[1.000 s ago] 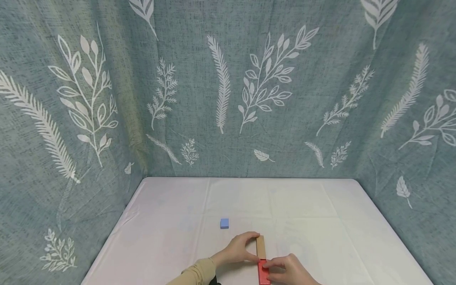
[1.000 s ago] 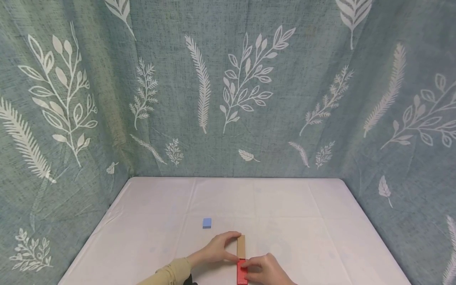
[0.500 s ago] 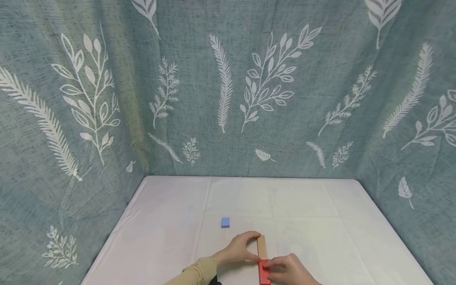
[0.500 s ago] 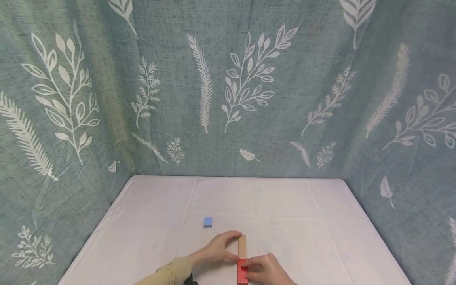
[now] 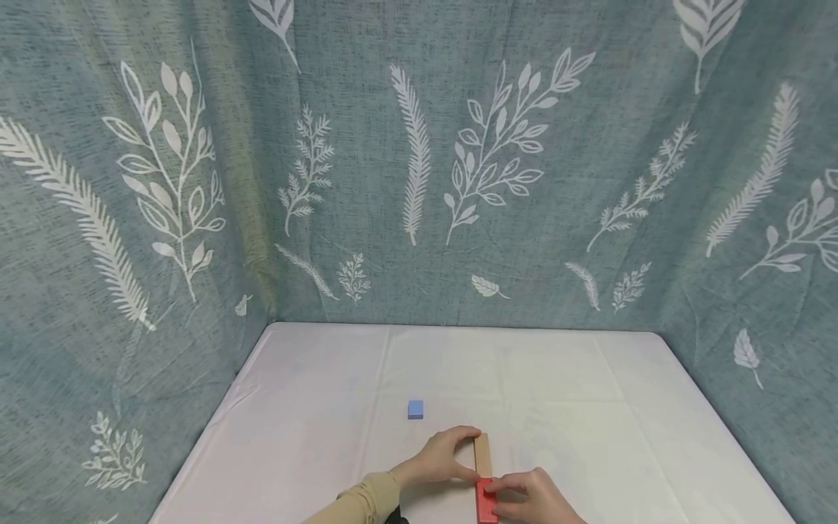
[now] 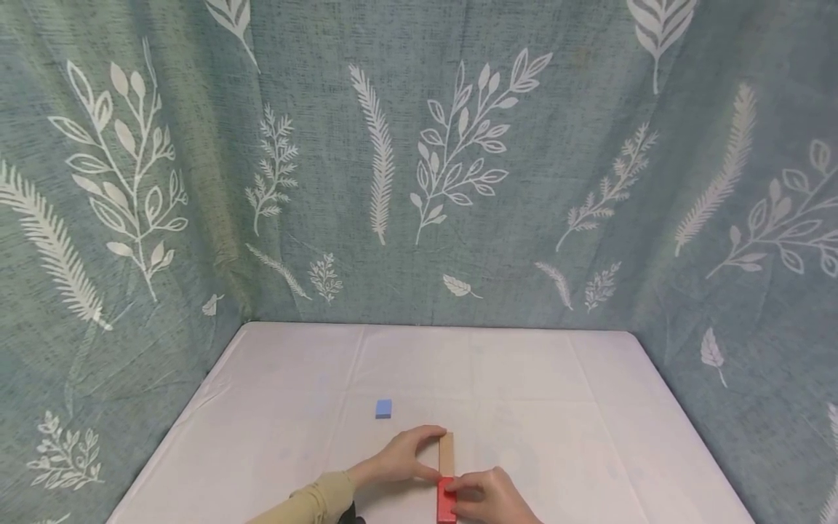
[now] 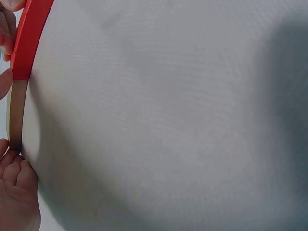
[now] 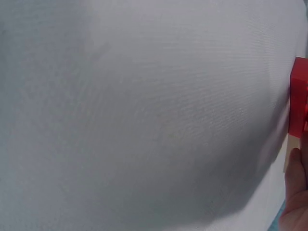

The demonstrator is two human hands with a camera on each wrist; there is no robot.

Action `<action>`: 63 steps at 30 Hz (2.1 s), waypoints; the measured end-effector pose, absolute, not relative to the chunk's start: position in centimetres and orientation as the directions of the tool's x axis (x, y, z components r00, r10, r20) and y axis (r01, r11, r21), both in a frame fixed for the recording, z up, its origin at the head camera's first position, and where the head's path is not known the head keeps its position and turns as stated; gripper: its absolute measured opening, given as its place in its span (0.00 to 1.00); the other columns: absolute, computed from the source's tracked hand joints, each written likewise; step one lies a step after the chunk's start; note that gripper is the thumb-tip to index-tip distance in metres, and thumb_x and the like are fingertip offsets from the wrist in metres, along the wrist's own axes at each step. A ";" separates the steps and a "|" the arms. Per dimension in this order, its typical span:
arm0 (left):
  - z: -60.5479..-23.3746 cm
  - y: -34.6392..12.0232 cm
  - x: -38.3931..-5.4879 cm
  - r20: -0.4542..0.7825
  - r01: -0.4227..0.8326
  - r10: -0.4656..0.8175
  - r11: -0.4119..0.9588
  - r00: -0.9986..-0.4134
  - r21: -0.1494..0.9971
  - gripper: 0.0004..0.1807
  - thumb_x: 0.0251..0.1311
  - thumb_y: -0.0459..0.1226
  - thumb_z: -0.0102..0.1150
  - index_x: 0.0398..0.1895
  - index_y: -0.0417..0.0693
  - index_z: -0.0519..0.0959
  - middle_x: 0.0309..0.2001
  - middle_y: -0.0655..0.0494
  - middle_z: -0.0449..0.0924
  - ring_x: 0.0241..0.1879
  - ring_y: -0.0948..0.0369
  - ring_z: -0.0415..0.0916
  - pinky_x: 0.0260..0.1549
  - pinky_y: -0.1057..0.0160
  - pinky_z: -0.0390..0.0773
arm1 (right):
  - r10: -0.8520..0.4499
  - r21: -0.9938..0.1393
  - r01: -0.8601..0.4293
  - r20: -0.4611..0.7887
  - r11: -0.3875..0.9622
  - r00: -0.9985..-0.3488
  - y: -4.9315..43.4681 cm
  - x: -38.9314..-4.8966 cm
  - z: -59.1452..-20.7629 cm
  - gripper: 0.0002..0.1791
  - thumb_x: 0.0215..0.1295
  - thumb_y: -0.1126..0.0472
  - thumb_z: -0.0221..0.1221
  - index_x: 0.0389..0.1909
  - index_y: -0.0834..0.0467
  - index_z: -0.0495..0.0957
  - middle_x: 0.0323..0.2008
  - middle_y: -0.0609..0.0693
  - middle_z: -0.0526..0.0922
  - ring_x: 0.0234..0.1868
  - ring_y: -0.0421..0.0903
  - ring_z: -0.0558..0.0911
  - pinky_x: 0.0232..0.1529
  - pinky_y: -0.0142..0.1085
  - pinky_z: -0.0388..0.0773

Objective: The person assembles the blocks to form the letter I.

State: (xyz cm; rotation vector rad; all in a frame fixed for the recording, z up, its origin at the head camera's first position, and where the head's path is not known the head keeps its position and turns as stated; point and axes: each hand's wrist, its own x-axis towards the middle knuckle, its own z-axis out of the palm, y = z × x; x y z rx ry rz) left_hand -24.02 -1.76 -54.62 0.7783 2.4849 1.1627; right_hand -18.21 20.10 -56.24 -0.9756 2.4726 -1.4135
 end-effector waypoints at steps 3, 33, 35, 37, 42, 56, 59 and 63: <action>-54.6 -1.9 -24.0 -0.033 0.346 0.581 0.528 -0.813 0.776 0.35 0.43 0.38 0.74 0.59 0.44 0.73 0.60 0.51 0.75 0.63 0.53 0.69 0.65 0.58 0.70 | -0.584 -0.834 -0.426 0.160 0.351 -0.795 19.9 -18.3 -56.2 0.15 0.56 0.56 0.66 0.42 0.61 0.84 0.39 0.52 0.88 0.43 0.34 0.84 0.42 0.25 0.83; -54.6 -2.0 -24.0 -0.048 0.324 0.565 0.539 -0.824 0.777 0.35 0.43 0.40 0.74 0.59 0.46 0.73 0.61 0.52 0.74 0.64 0.54 0.69 0.65 0.57 0.70 | -0.351 -0.836 -0.233 0.053 0.496 -0.935 18.2 -18.8 -56.5 0.18 0.52 0.55 0.68 0.42 0.61 0.85 0.40 0.53 0.87 0.40 0.36 0.85 0.41 0.31 0.85; -54.7 -2.0 -24.0 -0.049 0.325 0.565 0.541 -0.823 0.776 0.35 0.43 0.40 0.74 0.59 0.46 0.73 0.61 0.52 0.74 0.63 0.54 0.69 0.65 0.57 0.70 | -0.364 -0.834 -0.260 0.077 0.486 -0.928 18.3 -18.9 -56.6 0.17 0.53 0.56 0.68 0.42 0.61 0.85 0.40 0.54 0.87 0.40 0.34 0.84 0.40 0.27 0.84; -54.8 -2.0 -23.9 -0.054 0.325 0.566 0.547 -0.823 0.771 0.35 0.44 0.40 0.73 0.59 0.47 0.73 0.61 0.53 0.74 0.63 0.55 0.69 0.65 0.58 0.70 | -0.383 -0.828 -0.296 0.108 0.476 -0.917 18.3 -18.9 -56.7 0.16 0.54 0.56 0.67 0.41 0.62 0.85 0.40 0.54 0.87 0.40 0.33 0.84 0.40 0.23 0.82; -54.9 -2.0 -23.8 -0.037 0.350 0.567 0.556 -0.823 0.754 0.36 0.43 0.41 0.74 0.59 0.45 0.73 0.60 0.52 0.75 0.62 0.56 0.70 0.65 0.60 0.70 | -0.421 -0.816 -0.355 0.153 0.456 -0.894 18.5 -19.1 -57.0 0.15 0.56 0.57 0.66 0.41 0.63 0.84 0.39 0.56 0.87 0.41 0.32 0.83 0.39 0.21 0.81; -52.6 -2.2 -25.0 0.137 0.473 0.567 0.503 -0.812 0.724 0.37 0.47 0.42 0.71 0.60 0.38 0.71 0.60 0.46 0.74 0.60 0.50 0.72 0.59 0.58 0.77 | -0.429 -0.805 -0.396 0.199 0.441 -0.881 18.6 -19.2 -57.0 0.14 0.55 0.59 0.66 0.39 0.63 0.85 0.38 0.57 0.87 0.39 0.33 0.84 0.37 0.23 0.83; -51.5 -2.5 -25.5 0.126 0.447 0.564 0.479 -0.816 0.755 0.36 0.49 0.41 0.70 0.62 0.38 0.69 0.62 0.46 0.73 0.62 0.49 0.70 0.59 0.56 0.77 | -0.428 -0.798 -0.398 0.198 0.452 -0.882 18.6 -19.2 -56.7 0.14 0.55 0.58 0.66 0.39 0.63 0.85 0.38 0.57 0.87 0.39 0.34 0.84 0.36 0.24 0.83; -50.3 -3.2 -26.0 0.107 0.406 0.550 0.458 -0.829 0.791 0.35 0.52 0.40 0.68 0.64 0.39 0.68 0.64 0.46 0.70 0.64 0.47 0.68 0.62 0.51 0.74 | -0.433 -0.797 -0.408 0.206 0.446 -0.877 18.6 -19.1 -56.5 0.14 0.55 0.59 0.66 0.39 0.63 0.85 0.38 0.58 0.87 0.38 0.35 0.85 0.36 0.24 0.83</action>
